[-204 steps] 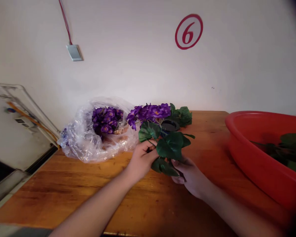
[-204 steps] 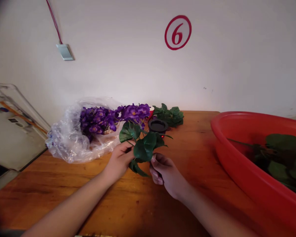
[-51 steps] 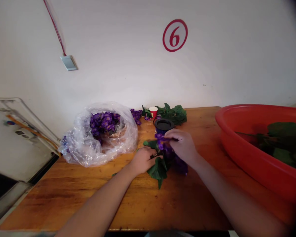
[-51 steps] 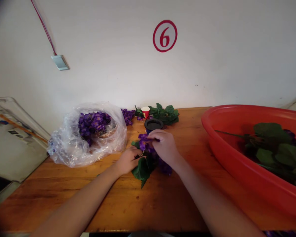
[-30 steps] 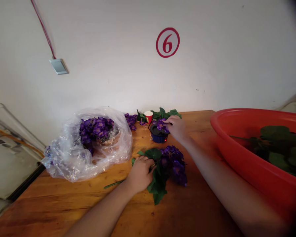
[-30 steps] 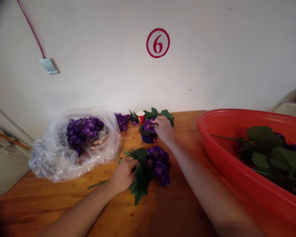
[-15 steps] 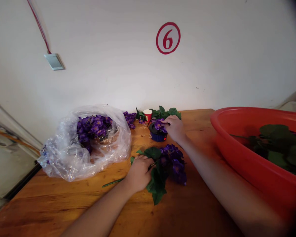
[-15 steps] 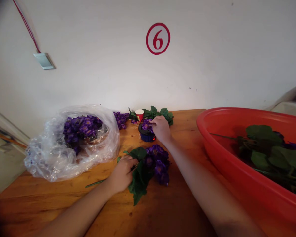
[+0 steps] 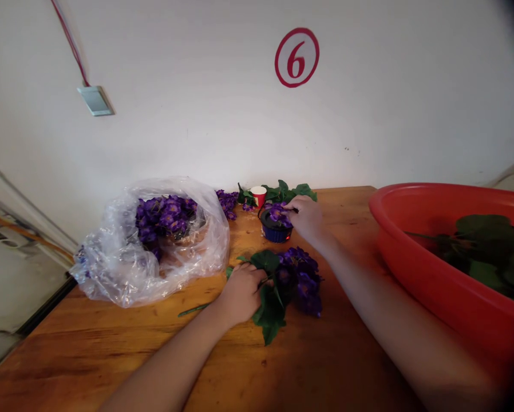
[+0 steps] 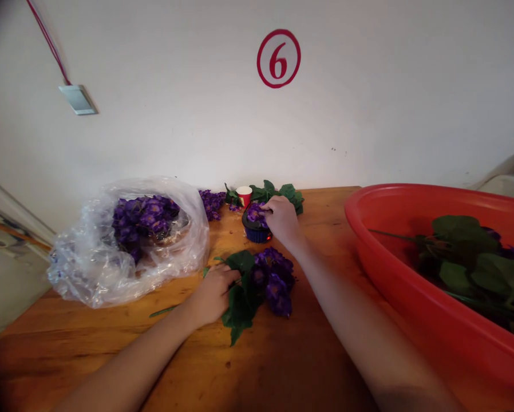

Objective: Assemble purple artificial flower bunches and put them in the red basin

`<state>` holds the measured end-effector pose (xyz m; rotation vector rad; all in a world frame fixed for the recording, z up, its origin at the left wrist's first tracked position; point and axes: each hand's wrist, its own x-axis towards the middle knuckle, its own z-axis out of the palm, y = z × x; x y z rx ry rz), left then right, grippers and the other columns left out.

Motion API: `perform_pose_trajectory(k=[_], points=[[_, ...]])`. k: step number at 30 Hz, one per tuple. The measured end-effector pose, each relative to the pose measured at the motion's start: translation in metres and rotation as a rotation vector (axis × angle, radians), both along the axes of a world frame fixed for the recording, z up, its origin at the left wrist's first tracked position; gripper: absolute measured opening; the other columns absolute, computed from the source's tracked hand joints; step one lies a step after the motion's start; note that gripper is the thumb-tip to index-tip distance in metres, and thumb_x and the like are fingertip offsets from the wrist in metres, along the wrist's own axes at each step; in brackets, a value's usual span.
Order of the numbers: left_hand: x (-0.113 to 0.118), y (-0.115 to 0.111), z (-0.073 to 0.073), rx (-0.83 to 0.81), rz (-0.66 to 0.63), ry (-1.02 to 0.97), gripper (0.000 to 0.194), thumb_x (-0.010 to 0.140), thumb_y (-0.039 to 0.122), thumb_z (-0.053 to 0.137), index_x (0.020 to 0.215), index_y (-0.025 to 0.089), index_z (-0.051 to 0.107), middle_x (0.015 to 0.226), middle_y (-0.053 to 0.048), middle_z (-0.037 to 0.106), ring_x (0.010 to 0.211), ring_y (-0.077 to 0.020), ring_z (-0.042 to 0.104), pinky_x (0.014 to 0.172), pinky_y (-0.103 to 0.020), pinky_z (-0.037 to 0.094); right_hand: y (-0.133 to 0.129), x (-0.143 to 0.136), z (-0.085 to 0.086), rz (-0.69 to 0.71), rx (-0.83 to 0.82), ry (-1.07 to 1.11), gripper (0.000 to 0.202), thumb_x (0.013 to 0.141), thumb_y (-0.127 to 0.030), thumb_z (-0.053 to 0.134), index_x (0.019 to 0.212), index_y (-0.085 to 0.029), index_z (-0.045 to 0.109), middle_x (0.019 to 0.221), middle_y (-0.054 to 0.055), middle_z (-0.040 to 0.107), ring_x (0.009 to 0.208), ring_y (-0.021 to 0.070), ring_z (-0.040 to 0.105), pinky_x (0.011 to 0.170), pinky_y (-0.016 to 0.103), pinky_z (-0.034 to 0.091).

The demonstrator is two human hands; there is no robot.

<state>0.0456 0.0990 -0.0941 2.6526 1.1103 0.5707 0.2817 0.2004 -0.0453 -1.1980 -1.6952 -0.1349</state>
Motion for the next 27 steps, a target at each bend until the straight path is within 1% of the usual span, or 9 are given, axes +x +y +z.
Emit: perform_pose_trajectory(k=[4,6,9,12,14,17,19,23,27], points=[[-0.005,0.003,0.005,0.037,-0.014,0.059,0.024,0.09,0.029,0.047,0.071,0.018,0.059,0.073,-0.007,0.061,0.075,-0.0205,0.056,0.069,-0.032,0.036,-0.002,-0.001,0.004,-0.005,-0.053,0.041,0.007,0.075,-0.018,0.07,0.068,-0.021,0.07,0.074,0.004,0.066,0.075,0.0202,0.06,0.068,0.033,0.045],[-0.006,0.005,0.005,0.026,-0.031,0.039,0.024,0.089,0.029,0.05,0.069,0.018,0.058,0.07,-0.006,0.06,0.073,-0.0194,0.055,0.069,-0.031,0.036,-0.003,-0.001,0.006,-0.02,-0.072,0.098,0.01,0.075,-0.024,0.071,0.067,-0.021,0.069,0.073,0.003,0.065,0.07,0.0188,0.059,0.064,0.032,0.043],[-0.008,0.01,0.002,-0.04,-0.069,-0.052,0.021,0.086,0.024,0.055,0.066,0.018,0.056,0.069,-0.003,0.059,0.071,-0.0171,0.055,0.069,-0.029,0.037,-0.007,0.0,0.011,-0.05,-0.115,0.192,0.019,0.077,-0.036,0.071,0.066,-0.021,0.069,0.072,0.003,0.064,0.066,0.0175,0.057,0.06,0.031,0.041],[-0.008,0.013,-0.001,-0.132,-0.092,-0.195,0.021,0.085,0.021,0.055,0.065,0.017,0.055,0.068,-0.002,0.058,0.071,-0.015,0.054,0.068,-0.028,0.037,-0.015,0.0,0.019,-0.04,-0.153,0.289,0.023,0.077,-0.044,0.071,0.071,-0.021,0.07,0.072,0.003,0.065,0.065,0.0171,0.057,0.059,0.03,0.041],[-0.008,0.014,-0.002,-0.181,-0.095,-0.286,0.029,0.089,0.027,0.052,0.062,0.017,0.051,0.064,0.0,0.053,0.067,-0.0137,0.051,0.065,-0.027,0.037,-0.026,-0.002,0.024,-0.014,-0.165,0.354,0.024,0.075,-0.045,0.072,0.073,-0.021,0.071,0.072,0.002,0.066,0.064,0.017,0.057,0.059,0.03,0.042],[-0.008,0.013,-0.002,-0.206,-0.088,-0.345,0.044,0.092,0.043,0.05,0.057,0.017,0.045,0.059,0.002,0.045,0.063,-0.0123,0.047,0.061,-0.025,0.035,-0.051,-0.007,0.026,0.017,-0.185,0.412,0.026,0.073,-0.047,0.074,0.072,-0.02,0.071,0.07,0.003,0.066,0.064,0.0173,0.058,0.059,0.03,0.043],[-0.008,0.012,-0.001,-0.191,-0.082,-0.321,0.048,0.089,0.052,0.053,0.056,0.017,0.045,0.058,0.003,0.044,0.062,-0.012,0.047,0.06,-0.025,0.034,-0.073,-0.012,0.022,0.029,-0.192,0.431,0.027,0.073,-0.047,0.073,0.071,-0.02,0.07,0.068,0.002,0.066,0.065,0.0176,0.059,0.06,0.03,0.044],[-0.007,0.009,0.001,-0.143,-0.087,-0.24,0.046,0.081,0.058,0.061,0.062,0.017,0.052,0.063,0.001,0.053,0.065,-0.0128,0.051,0.062,-0.024,0.035,-0.115,-0.023,0.003,0.047,-0.173,0.478,0.024,0.073,-0.044,0.074,0.07,-0.021,0.07,0.073,0.002,0.067,0.069,0.0177,0.061,0.064,0.03,0.045],[-0.006,0.007,0.002,-0.095,-0.083,-0.202,0.047,0.077,0.061,0.064,0.063,0.017,0.054,0.064,0.001,0.056,0.065,-0.0135,0.053,0.064,-0.025,0.037,-0.132,-0.032,-0.016,0.037,-0.192,0.551,0.02,0.073,-0.039,0.075,0.069,-0.021,0.068,0.072,0.001,0.065,0.068,0.0169,0.06,0.064,0.03,0.046]])
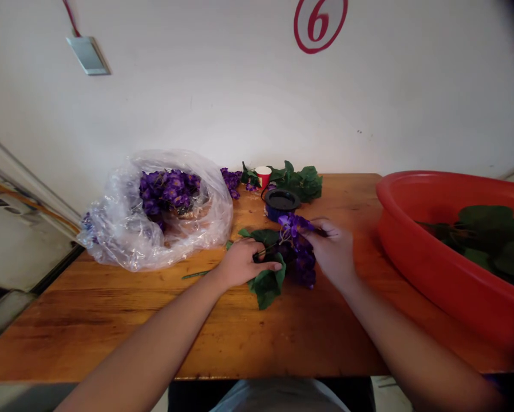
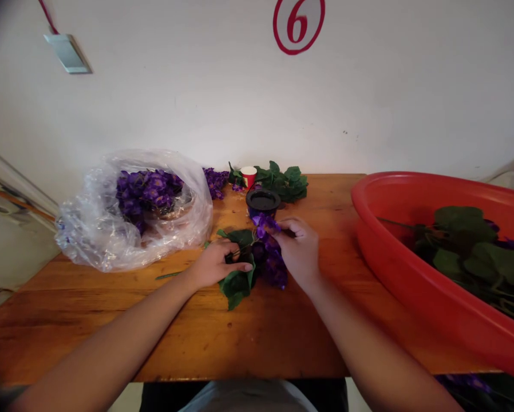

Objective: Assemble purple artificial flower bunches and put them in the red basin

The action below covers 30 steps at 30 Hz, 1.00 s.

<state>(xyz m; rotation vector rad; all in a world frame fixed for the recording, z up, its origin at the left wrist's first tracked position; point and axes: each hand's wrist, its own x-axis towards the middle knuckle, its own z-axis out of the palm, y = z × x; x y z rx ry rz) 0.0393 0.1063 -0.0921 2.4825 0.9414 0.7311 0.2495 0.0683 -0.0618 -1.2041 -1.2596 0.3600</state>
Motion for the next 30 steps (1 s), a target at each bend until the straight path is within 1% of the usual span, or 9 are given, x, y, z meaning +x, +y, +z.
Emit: perform_pose_trajectory(k=[5,9,17,20,27,30], points=[[0.001,0.0,0.0,0.009,0.009,0.007,0.049,0.077,0.063,0.063,0.063,0.017,0.053,0.064,0.0,0.055,0.067,-0.0139,0.053,0.064,-0.025,0.037,0.006,-0.004,-0.011,-0.076,0.013,0.021,0.017,0.073,-0.035,0.075,0.068,-0.02,0.067,0.071,0.001,0.063,0.068,0.017,0.059,0.066,0.031,0.046],[0.002,0.001,0.0,-0.01,0.012,0.01,0.05,0.076,0.065,0.062,0.063,0.018,0.053,0.064,0.0,0.055,0.066,-0.0143,0.053,0.064,-0.026,0.037,0.008,-0.003,-0.015,-0.092,0.008,0.023,0.017,0.073,-0.035,0.075,0.07,-0.02,0.068,0.072,0.001,0.064,0.068,0.0169,0.058,0.065,0.031,0.045],[0.003,0.002,0.001,-0.042,-0.004,0.006,0.05,0.078,0.064,0.061,0.063,0.017,0.052,0.063,0.0,0.054,0.066,-0.0139,0.052,0.063,-0.025,0.037,0.007,-0.006,-0.015,-0.062,0.005,0.012,0.015,0.073,-0.031,0.076,0.069,-0.019,0.068,0.072,0.001,0.064,0.068,0.0161,0.059,0.065,0.03,0.045],[0.003,0.002,0.001,-0.043,-0.001,0.003,0.05,0.078,0.064,0.061,0.063,0.017,0.052,0.064,0.0,0.054,0.066,-0.014,0.051,0.062,-0.026,0.037,0.006,-0.006,-0.015,-0.077,-0.002,0.001,0.014,0.074,-0.031,0.075,0.069,-0.02,0.068,0.072,0.001,0.064,0.067,0.0162,0.059,0.064,0.03,0.045],[0.002,0.002,-0.001,-0.047,0.012,-0.01,0.049,0.078,0.063,0.061,0.063,0.017,0.053,0.064,0.0,0.054,0.066,-0.0142,0.052,0.063,-0.026,0.038,0.006,-0.006,-0.016,-0.125,-0.004,-0.037,0.018,0.075,-0.038,0.073,0.071,-0.021,0.067,0.074,0.002,0.066,0.069,0.0184,0.06,0.064,0.032,0.047],[0.002,0.002,-0.001,-0.044,0.01,-0.017,0.048,0.079,0.061,0.062,0.063,0.017,0.054,0.065,0.0,0.055,0.067,-0.0143,0.052,0.063,-0.026,0.038,0.006,-0.006,-0.016,-0.13,0.006,-0.06,0.019,0.076,-0.039,0.072,0.071,-0.022,0.067,0.073,0.002,0.065,0.068,0.0182,0.06,0.064,0.032,0.047]])
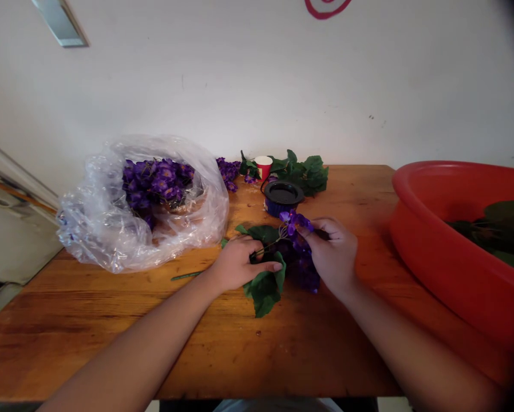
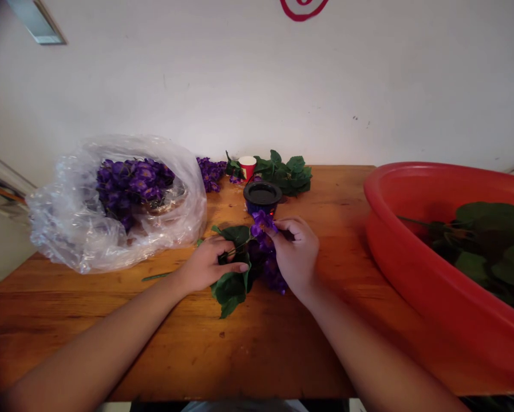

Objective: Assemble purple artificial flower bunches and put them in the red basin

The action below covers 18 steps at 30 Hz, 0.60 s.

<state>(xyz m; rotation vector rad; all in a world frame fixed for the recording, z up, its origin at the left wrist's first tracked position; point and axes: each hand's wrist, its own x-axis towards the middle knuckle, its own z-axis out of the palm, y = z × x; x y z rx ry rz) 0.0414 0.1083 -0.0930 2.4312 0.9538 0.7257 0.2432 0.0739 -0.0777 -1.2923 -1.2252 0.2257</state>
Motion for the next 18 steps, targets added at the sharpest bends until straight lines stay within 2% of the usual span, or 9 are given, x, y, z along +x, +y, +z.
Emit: perform_pose_trajectory(k=[9,14,18], points=[[0.0013,-0.0004,0.0022,0.001,0.005,0.007,0.049,0.08,0.062,0.061,0.062,0.017,0.052,0.063,0.001,0.053,0.066,-0.0133,0.051,0.063,-0.026,0.037,-0.0016,-0.0017,0.0,0.02,0.03,-0.035,0.014,0.076,-0.032,0.073,0.07,-0.021,0.066,0.074,0.001,0.063,0.069,0.0171,0.058,0.065,0.031,0.046],[0.0014,-0.0004,0.0021,-0.008,0.008,-0.005,0.048,0.079,0.06,0.062,0.062,0.017,0.053,0.062,0.0,0.053,0.065,-0.0134,0.051,0.062,-0.026,0.037,-0.001,-0.0018,0.0005,-0.005,0.018,-0.043,0.019,0.076,-0.037,0.073,0.069,-0.021,0.065,0.073,0.002,0.064,0.068,0.0174,0.058,0.065,0.031,0.046],[0.0012,0.0004,0.0014,0.0,-0.003,-0.001,0.047,0.081,0.059,0.061,0.061,0.017,0.053,0.062,0.0,0.053,0.065,-0.0134,0.051,0.062,-0.026,0.037,-0.0003,-0.0007,0.0005,0.049,-0.02,-0.063,0.023,0.077,-0.04,0.072,0.068,-0.021,0.064,0.071,0.002,0.064,0.066,0.0174,0.059,0.064,0.031,0.046]])
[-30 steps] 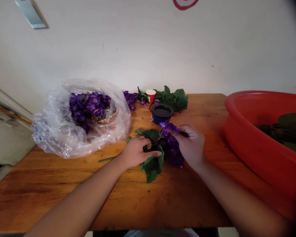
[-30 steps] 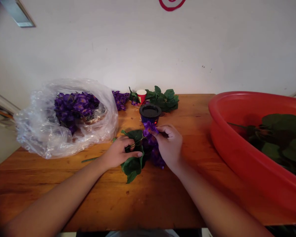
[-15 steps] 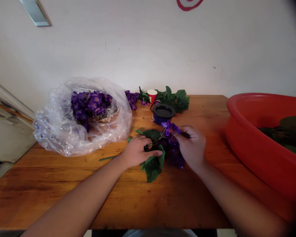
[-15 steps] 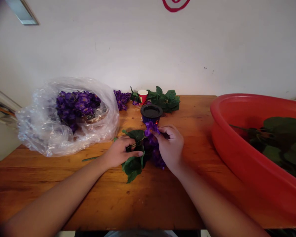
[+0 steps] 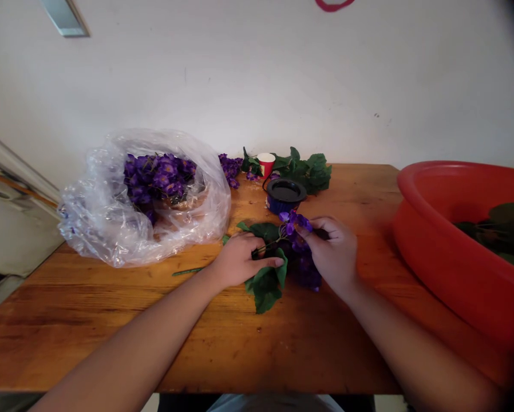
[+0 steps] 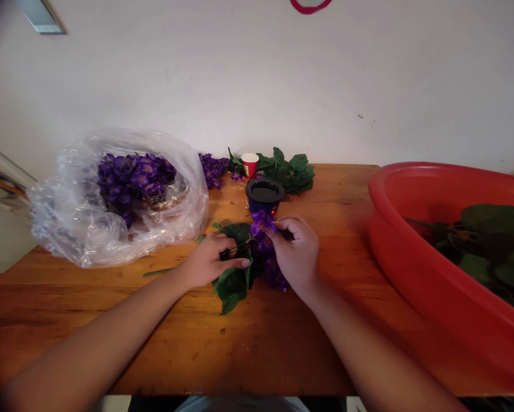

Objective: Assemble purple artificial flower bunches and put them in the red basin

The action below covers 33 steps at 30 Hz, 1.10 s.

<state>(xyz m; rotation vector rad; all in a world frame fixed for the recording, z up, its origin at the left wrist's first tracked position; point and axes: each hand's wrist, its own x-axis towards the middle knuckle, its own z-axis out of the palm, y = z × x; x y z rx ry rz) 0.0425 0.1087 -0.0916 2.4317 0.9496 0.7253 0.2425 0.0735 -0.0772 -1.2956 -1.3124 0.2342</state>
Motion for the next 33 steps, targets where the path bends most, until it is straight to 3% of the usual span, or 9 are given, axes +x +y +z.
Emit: perform_pose_trajectory(k=[5,13,23,33], points=[[0.0,0.0,-0.001,0.012,0.012,0.005,0.046,0.081,0.058,0.061,0.061,0.017,0.054,0.062,0.0,0.054,0.065,-0.0142,0.052,0.063,-0.028,0.037,0.0,0.006,0.003,0.163,-0.124,-0.116,0.024,0.076,-0.045,0.072,0.072,-0.022,0.066,0.078,0.003,0.068,0.073,0.0194,0.062,0.066,0.032,0.047],[-0.001,0.001,-0.001,0.026,-0.004,0.0,0.047,0.081,0.061,0.06,0.062,0.017,0.055,0.063,0.0,0.053,0.065,-0.0136,0.051,0.063,-0.027,0.037,-0.001,0.022,0.017,0.05,-0.146,-0.052,0.028,0.074,-0.049,0.072,0.071,-0.022,0.065,0.066,0.002,0.065,0.061,0.0182,0.059,0.056,0.03,0.044],[0.0,0.001,-0.002,0.025,0.027,0.008,0.051,0.08,0.065,0.057,0.062,0.017,0.055,0.064,-0.001,0.054,0.065,-0.0144,0.052,0.063,-0.027,0.037,0.0,0.022,0.014,0.097,-0.102,-0.177,0.022,0.077,-0.038,0.071,0.066,-0.023,0.062,0.074,0.002,0.067,0.066,0.018,0.06,0.063,0.031,0.046],[0.0,0.0,-0.002,0.062,0.037,0.022,0.053,0.082,0.067,0.054,0.062,0.017,0.054,0.062,-0.001,0.053,0.064,-0.0143,0.051,0.063,-0.027,0.036,-0.001,0.022,0.015,0.103,-0.142,-0.117,0.026,0.074,-0.047,0.073,0.068,-0.023,0.063,0.073,0.002,0.067,0.066,0.019,0.061,0.061,0.032,0.046]])
